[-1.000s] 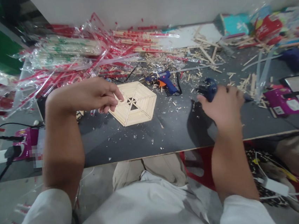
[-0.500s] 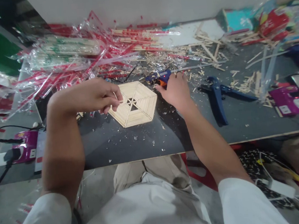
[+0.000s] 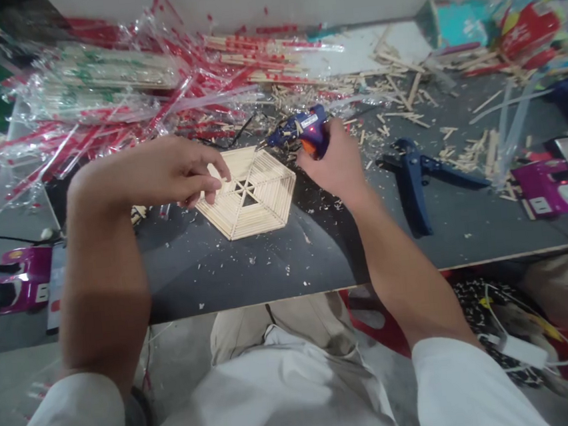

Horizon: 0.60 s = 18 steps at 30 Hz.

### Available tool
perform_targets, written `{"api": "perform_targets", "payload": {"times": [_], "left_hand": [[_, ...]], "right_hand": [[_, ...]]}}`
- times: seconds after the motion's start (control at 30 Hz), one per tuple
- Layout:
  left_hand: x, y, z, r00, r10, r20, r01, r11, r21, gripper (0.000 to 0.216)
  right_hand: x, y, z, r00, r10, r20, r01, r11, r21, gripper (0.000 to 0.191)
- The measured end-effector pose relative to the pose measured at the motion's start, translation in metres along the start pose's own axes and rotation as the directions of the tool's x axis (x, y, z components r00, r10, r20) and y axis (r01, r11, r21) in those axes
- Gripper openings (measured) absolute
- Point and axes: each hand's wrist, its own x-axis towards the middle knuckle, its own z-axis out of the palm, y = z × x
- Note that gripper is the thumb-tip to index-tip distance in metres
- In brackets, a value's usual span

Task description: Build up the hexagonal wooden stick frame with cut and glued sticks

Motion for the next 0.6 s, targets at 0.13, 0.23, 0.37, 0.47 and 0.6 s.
{"api": "perform_targets", "payload": {"times": [0.13, 0.23, 0.37, 0.47, 0.6], "left_hand": [[0.002, -0.001, 0.001, 1.000, -0.019, -0.024, 0.018, 1.000, -0.016, 0.041], [0.001, -0.001, 0.001, 0.999, -0.040, -0.022, 0.040, 0.999, -0.023, 0.040], [0.001, 0.002, 0.001, 0.997, -0.078, 0.011, 0.078, 0.996, -0.041, 0.036], [0.001, 0.004, 0.001, 0.994, -0.105, 0.020, 0.106, 0.993, -0.045, 0.036], [0.002, -0.001, 0.002, 0.996, -0.087, 0.009, 0.088, 0.995, -0.046, 0.039]], "right_hand": [[-0.003, -0.003, -0.004, 0.992, -0.118, 0.045, 0.117, 0.993, 0.019, 0.039], [-0.006, -0.008, -0.008, 0.979, -0.173, 0.110, 0.173, 0.985, 0.002, 0.040], [-0.010, -0.018, -0.008, 0.952, -0.222, 0.211, 0.233, 0.972, -0.027, 0.039], [-0.011, -0.022, -0.004, 0.935, -0.264, 0.236, 0.275, 0.962, -0.011, 0.034], [-0.012, -0.022, 0.003, 0.916, -0.318, 0.243, 0.333, 0.942, -0.026, 0.031]]}}
